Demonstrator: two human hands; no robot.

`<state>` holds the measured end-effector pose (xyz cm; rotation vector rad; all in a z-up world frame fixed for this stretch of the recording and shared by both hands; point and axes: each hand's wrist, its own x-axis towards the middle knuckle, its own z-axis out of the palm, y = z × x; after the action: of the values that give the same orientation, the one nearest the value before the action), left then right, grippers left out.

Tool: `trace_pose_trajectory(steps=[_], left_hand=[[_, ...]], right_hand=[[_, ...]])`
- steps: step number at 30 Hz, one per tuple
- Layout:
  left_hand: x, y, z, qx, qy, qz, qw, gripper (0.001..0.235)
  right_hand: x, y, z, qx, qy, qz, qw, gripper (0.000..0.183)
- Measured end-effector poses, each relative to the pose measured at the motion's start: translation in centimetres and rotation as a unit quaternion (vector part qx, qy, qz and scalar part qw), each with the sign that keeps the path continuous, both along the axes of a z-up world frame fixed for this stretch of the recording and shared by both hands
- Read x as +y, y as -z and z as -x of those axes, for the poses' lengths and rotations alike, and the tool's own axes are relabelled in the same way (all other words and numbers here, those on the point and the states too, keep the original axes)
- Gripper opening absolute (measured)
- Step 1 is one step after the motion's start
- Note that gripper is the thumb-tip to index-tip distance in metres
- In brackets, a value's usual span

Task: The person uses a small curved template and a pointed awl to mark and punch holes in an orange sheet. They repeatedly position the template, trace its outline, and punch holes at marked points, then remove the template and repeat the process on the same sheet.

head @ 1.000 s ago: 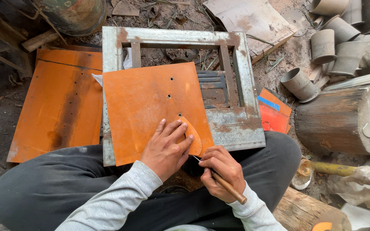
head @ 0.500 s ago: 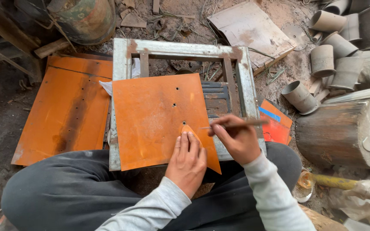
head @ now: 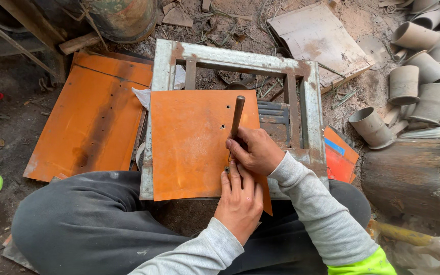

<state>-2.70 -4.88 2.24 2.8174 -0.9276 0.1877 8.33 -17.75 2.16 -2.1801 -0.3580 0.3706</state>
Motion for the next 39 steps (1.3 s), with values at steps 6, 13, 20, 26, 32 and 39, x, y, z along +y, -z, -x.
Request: trace_pose_trajectory(steps=[6,13,20,26,32,39], left_hand=[[-0.1,0.1,-0.2,0.020,0.002,0.002,1.000,0.034],[0.0,0.0,-0.2,0.006,-0.011,0.005,1.000,0.036],[0.2,0.0,-0.6,0.011,-0.010,0.005,1.000,0.031],[0.3,0.2,-0.7,0.016,-0.006,0.011,1.000,0.028],[1.2,0.7,-0.6,0.030,-0.019,0.112,0.993,0.030],[4.0,1.9,-2.3,0.099,-0.033,0.247,0.963,0.051]], right_hand=[[-0.1,0.4,-0.5,-0.017,-0.022,0.015,1.000,0.018],[-0.6,0.5,-0.4,-0.042,0.011,0.000,0.999,0.016],[-1.1,1.4,-0.2,-0.079,0.069,-0.020,0.994,0.014],[-1.9,2.7,0.5,-0.094,0.118,-0.008,0.988,0.014],[-7.4,2.5,2.4,-0.040,0.192,-0.182,0.963,0.016],[-6.2,1.5,7.1,0.026,0.164,-0.190,0.968,0.015]])
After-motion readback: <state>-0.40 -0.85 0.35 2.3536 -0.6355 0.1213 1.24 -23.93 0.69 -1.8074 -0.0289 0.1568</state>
